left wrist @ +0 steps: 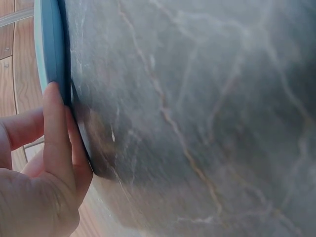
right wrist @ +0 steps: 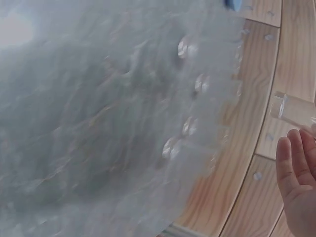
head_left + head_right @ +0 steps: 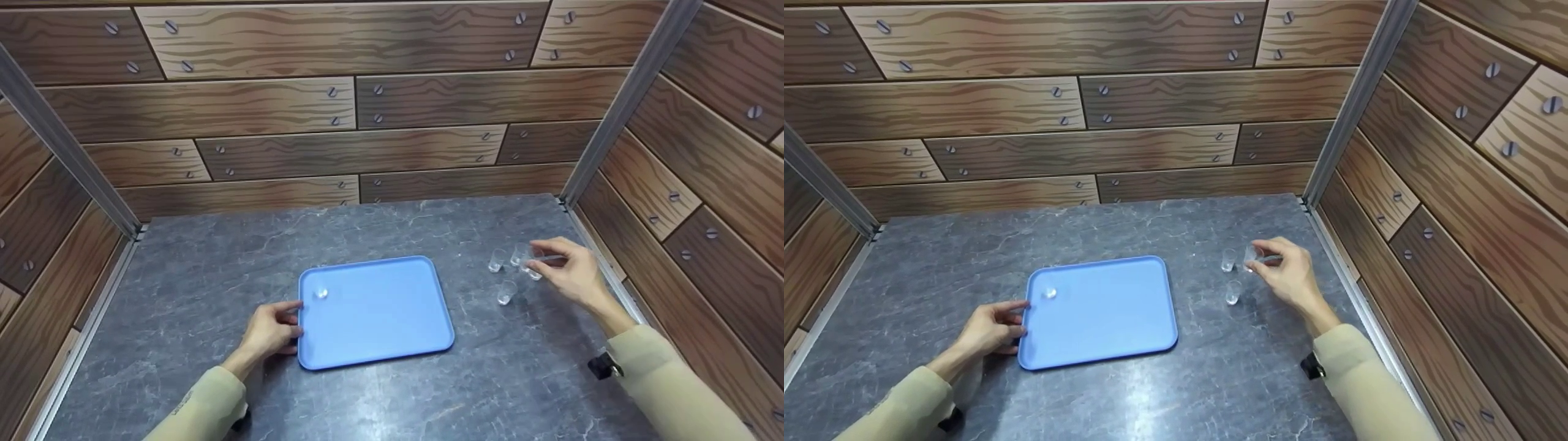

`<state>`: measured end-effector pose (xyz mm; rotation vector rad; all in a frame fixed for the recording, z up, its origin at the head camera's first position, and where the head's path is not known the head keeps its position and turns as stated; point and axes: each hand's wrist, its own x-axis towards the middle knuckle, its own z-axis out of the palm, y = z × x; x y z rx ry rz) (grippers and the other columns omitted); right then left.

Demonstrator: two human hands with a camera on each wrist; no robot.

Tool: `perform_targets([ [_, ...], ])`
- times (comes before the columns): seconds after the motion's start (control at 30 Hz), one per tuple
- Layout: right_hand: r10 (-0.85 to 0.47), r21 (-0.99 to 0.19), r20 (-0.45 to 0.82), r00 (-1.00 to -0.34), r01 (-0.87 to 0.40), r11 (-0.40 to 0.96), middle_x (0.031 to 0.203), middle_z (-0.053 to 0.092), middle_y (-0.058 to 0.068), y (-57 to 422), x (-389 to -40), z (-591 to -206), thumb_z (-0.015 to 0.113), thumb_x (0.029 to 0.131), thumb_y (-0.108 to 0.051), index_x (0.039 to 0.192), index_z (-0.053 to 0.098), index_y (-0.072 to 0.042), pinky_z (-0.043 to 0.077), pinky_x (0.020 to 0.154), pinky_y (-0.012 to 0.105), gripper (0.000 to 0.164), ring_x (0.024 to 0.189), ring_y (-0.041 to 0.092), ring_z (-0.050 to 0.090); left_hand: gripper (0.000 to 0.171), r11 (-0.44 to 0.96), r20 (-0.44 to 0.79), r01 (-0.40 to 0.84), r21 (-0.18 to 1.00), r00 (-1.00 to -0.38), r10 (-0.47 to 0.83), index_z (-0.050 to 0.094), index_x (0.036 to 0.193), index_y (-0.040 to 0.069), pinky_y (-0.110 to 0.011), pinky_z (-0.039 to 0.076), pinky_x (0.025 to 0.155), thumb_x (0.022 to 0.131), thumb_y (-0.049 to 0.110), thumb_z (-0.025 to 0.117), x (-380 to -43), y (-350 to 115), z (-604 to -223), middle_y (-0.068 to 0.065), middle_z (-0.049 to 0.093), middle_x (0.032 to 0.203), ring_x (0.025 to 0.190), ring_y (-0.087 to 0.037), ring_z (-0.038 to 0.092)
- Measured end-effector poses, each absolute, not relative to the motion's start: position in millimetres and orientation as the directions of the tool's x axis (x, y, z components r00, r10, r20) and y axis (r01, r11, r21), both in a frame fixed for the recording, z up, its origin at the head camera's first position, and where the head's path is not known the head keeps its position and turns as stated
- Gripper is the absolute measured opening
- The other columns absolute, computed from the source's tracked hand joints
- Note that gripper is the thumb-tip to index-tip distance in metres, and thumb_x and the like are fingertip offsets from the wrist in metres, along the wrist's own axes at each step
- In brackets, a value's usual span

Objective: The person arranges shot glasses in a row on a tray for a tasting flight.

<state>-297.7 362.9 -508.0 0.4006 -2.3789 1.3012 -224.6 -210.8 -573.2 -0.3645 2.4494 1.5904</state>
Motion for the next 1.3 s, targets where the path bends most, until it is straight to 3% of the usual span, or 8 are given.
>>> perform_targets([
  [0.3,-0.081,-0.774,0.470,-0.879,-0.455,0.441,0.103,0.079,0.021,326.0,-307.3,-507.4,0.093,0.082,0.012,0.116,0.083,0.009,0.067,0.083,0.014,0.035,0.090,-0.002,0.076,0.063,0.398,-0.304,-0.322,0.859,-0.946,-0.111,0.071,0.152,0.009,-0.035,0.071,0.062,0.092,-0.011,0.076,-225.2,-209.0,-574.0,-0.014,0.071,0.113,0.090,-0.022,0.072],
  [0.53,-0.142,-0.799,0.438,-0.888,-0.456,0.392,0.109,0.079,0.028,297.4,-318.4,-507.0,0.092,0.084,0.010,0.118,0.083,0.007,0.068,0.084,0.015,0.035,0.092,-0.001,0.076,0.063,0.391,-0.298,-0.315,0.865,-0.949,-0.106,0.071,0.152,0.008,-0.035,0.071,0.062,0.092,-0.011,0.076,-224.0,-208.2,-573.4,-0.015,0.071,0.113,0.089,-0.021,0.072],
  [0.7,-0.157,-0.827,0.414,-0.896,-0.443,0.346,0.111,0.077,0.032,276.7,-327.4,-511.4,0.091,0.084,0.012,0.120,0.081,0.011,0.068,0.086,0.015,0.037,0.093,0.000,0.076,0.062,0.395,-0.293,-0.311,0.865,-0.950,-0.108,0.070,0.152,0.008,-0.035,0.070,0.061,0.093,-0.010,0.076,-222.9,-209.2,-571.8,-0.015,0.072,0.114,0.089,-0.021,0.072],
  [1.0,-0.206,-0.859,0.328,-0.922,-0.382,0.341,0.113,0.078,0.028,237.5,-337.9,-517.3,0.093,0.084,0.007,0.122,0.082,0.008,0.068,0.088,0.016,0.040,0.100,0.020,0.076,0.062,0.404,-0.277,-0.295,0.866,-0.955,-0.104,0.071,0.151,0.006,-0.034,0.070,0.060,0.092,-0.011,0.076,-225.0,-207.3,-571.6,-0.014,0.072,0.111,0.085,-0.020,0.073],
  [1.3,-0.301,-0.850,0.307,-0.903,-0.402,0.341,0.112,0.078,0.025,193.5,-342.8,-524.1,0.094,0.085,0.002,0.123,0.083,0.005,0.072,0.097,0.048,0.040,0.106,0.031,0.077,0.063,0.408,-0.275,-0.295,0.864,-0.955,-0.108,0.070,0.152,0.007,-0.035,0.070,0.060,0.091,-0.011,0.076,-224.3,-208.8,-572.7,-0.014,0.072,0.111,0.084,-0.019,0.073],
])
